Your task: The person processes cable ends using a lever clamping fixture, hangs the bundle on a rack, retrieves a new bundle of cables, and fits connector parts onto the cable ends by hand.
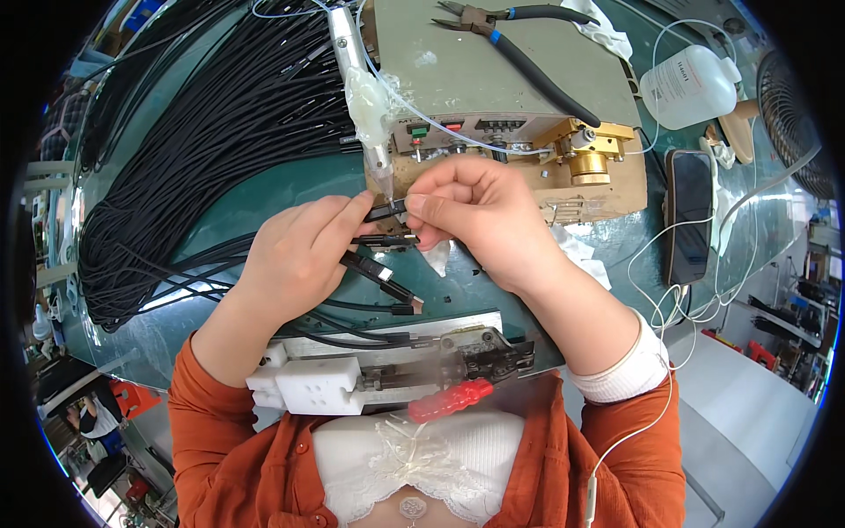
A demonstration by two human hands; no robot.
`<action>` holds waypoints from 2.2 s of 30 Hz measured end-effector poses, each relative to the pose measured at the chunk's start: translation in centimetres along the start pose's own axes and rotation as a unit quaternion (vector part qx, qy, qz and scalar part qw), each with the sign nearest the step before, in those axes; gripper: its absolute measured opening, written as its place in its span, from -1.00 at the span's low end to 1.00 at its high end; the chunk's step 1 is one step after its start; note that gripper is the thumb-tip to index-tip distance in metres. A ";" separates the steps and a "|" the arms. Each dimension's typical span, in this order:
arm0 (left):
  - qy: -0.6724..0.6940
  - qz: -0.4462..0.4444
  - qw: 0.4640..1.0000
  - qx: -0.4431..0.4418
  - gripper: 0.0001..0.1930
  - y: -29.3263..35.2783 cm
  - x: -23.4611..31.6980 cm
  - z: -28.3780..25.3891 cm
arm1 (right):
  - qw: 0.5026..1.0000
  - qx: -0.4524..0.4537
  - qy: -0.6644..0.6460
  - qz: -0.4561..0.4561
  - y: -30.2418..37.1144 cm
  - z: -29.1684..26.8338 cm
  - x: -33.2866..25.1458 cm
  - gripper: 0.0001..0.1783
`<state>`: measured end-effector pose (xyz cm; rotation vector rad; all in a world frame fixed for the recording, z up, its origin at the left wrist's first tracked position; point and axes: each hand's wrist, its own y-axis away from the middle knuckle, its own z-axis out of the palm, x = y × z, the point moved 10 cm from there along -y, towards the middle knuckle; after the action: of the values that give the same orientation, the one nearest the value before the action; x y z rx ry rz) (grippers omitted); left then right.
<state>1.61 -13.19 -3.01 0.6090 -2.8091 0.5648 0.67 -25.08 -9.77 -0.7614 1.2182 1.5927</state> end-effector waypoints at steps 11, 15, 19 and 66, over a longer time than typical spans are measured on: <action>0.016 0.032 0.999 0.035 -0.51 0.1 0.6 -0.8 | 0.999 0.014 0.043 -0.020 0.5 -0.1 -0.5 -0.91; 0.020 0.027 0.998 0.053 -0.55 0.1 0.4 -1.0 | 0.998 0.012 0.052 -0.017 0.6 -0.3 -0.4 -0.89; 0.023 0.021 0.995 0.090 -0.60 0.1 0.4 -1.6 | 0.998 -0.011 0.038 -0.046 0.8 0.0 -0.9 -0.87; 0.117 -0.034 0.989 0.088 -0.78 -0.4 -0.9 -1.1 | 0.999 -0.024 0.037 -0.023 0.2 0.2 -0.7 -0.88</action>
<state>2.70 -12.81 -2.15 0.6232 -2.5279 0.8203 0.76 -25.13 -9.04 -0.8796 1.2096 1.5742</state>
